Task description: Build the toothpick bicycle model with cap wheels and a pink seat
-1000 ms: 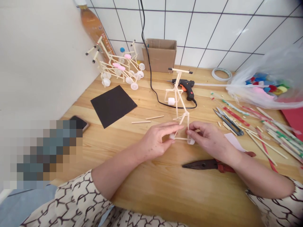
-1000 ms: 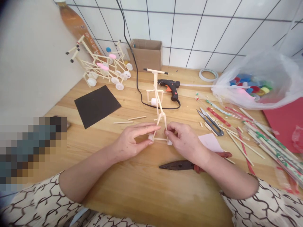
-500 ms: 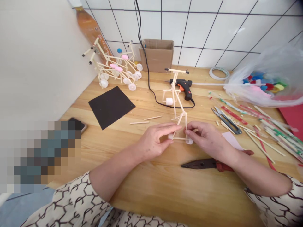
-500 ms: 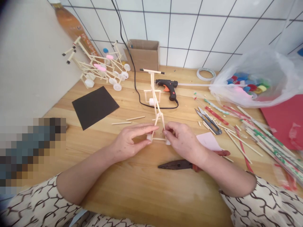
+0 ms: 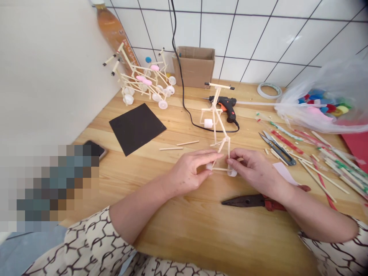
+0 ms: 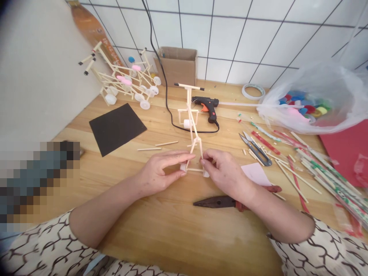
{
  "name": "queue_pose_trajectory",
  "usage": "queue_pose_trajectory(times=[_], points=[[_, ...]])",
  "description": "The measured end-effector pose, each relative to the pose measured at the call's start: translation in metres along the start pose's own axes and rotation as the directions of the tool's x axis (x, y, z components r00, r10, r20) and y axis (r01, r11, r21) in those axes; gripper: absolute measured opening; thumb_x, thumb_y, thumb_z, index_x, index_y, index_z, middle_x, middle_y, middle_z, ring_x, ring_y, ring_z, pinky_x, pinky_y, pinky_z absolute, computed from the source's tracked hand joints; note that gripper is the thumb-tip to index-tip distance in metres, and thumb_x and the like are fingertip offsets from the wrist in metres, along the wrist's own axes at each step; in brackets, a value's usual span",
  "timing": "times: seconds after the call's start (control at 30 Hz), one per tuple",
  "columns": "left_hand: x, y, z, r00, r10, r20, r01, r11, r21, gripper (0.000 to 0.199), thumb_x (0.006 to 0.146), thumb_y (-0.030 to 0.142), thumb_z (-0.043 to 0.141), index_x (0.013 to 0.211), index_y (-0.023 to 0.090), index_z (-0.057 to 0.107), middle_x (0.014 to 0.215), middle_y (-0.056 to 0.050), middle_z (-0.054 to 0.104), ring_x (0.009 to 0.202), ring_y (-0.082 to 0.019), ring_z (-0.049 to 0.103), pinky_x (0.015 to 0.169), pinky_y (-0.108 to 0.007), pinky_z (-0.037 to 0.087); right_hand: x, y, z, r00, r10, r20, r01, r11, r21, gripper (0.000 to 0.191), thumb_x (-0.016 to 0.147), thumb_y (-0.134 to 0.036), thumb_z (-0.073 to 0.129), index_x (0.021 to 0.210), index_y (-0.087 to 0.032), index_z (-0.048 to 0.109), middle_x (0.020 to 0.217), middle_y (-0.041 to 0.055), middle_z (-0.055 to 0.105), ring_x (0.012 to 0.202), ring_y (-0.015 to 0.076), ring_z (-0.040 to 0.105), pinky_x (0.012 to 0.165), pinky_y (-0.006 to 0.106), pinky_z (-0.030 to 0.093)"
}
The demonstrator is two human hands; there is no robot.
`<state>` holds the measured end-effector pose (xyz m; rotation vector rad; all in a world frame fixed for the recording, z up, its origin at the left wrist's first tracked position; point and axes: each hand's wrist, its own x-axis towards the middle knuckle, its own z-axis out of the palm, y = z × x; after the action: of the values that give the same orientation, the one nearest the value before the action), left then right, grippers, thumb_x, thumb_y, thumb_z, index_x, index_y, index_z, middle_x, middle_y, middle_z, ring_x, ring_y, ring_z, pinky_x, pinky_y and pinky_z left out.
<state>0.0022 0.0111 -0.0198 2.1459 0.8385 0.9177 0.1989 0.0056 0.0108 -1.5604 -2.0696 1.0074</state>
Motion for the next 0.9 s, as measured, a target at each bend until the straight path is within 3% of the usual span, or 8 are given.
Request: queue_pose_trajectory(times=[0.47,0.9], points=[[0.0006,0.0003,0.0003,1.000,0.001,-0.007,-0.001,1.000,0.002,0.042,0.073,0.002,0.056,0.113,0.014,0.060,0.115,-0.010,0.064,0.106,-0.017,0.060,0.094,-0.033,0.048,-0.0020,-0.0008,0.0000,1.000,0.003,-0.004,-0.003,1.000,-0.003,0.022,0.083,-0.026,0.045,0.061,-0.022,0.046,0.053,-0.0030,0.047,0.050,0.0131,0.043,0.049,0.026,0.032],[-0.0009,-0.0008,0.0007,1.000,-0.001,0.007,0.001,1.000,0.005,0.045,0.075,0.005,0.054,0.117,0.020,0.058,0.118,-0.007,0.063,0.107,-0.018,0.060,0.095,-0.036,0.048,-0.0015,0.0002,-0.0006,1.000,0.003,0.015,-0.003,1.000,-0.009,0.022,0.083,-0.027,0.044,0.062,-0.021,0.046,0.055,-0.0028,0.048,0.052,0.0133,0.044,0.051,0.026,0.033]])
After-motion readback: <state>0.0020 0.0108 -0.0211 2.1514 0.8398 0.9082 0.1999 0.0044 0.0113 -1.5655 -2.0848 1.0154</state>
